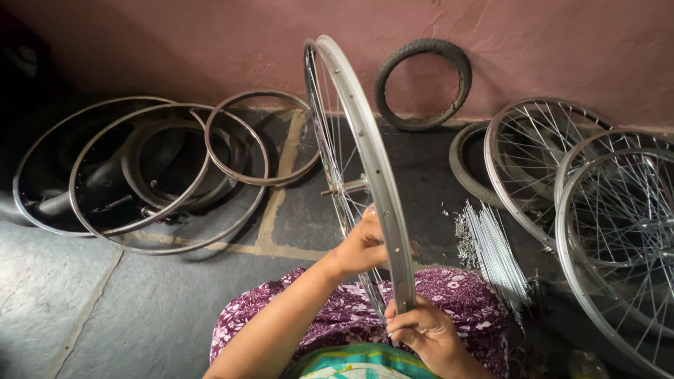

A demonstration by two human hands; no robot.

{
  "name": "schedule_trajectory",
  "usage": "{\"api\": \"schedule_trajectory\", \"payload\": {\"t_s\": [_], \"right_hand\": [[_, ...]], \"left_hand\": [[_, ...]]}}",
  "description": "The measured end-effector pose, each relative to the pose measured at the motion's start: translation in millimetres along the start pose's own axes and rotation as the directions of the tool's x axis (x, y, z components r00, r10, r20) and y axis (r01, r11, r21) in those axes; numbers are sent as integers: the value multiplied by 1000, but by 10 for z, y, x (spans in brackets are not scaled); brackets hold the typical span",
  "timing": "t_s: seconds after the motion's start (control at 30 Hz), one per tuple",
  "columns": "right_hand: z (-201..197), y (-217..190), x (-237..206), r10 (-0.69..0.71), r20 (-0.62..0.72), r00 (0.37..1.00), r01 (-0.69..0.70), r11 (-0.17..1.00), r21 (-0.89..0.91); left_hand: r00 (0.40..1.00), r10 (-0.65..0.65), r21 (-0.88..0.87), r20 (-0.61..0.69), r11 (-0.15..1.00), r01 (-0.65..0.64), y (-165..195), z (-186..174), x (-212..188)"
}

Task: The person assembles a bicycle wheel by inserting spokes through the hub and rim, then tightening them with a spoke wrench. The person rotates the wheel to access different spoke holes and continues adding and tightening spokes.

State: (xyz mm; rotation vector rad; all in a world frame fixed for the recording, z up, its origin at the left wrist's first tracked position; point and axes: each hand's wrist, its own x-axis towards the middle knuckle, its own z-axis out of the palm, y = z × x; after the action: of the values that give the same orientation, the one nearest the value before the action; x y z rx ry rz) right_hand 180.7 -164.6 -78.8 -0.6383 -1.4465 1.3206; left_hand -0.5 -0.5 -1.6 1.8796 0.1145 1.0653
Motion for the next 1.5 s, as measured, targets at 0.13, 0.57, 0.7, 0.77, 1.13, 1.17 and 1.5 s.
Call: {"api": "schedule_trajectory", "payload": {"t_s": [0.13,0.57,0.7,0.77,1.13,1.17,1.5], "right_hand": [[-69,30,-89,18,-24,1000,-18,1000,-22],[-359,-730,89,-146,-43,988,112,888,-445],[-317,-1044,234,-300,-365,881,-44,717,-695],[-216,-1138,332,-406,-356,842,-26,628,-778],[189,-1381,789,-568,-170,806,84,393,-916],[205,-1377,806,-567,-165,807,92,397,-913],[292,-1341,901,-603,-50,796,84,192,-978]], "left_hand": [[986,-156,-457,-53,882,115,11,36,-46],[951,-309,-496,8,825,273,2,61,-39],[964,-264,-479,-10,848,227,-13,85,-42],[967,-255,-404,-3,885,232,-1,75,-33],[943,-334,-483,-7,827,289,8,85,-17],[944,-329,-484,-17,829,280,-10,103,-21],[954,-271,-436,-128,879,191,-166,254,-71]]}}
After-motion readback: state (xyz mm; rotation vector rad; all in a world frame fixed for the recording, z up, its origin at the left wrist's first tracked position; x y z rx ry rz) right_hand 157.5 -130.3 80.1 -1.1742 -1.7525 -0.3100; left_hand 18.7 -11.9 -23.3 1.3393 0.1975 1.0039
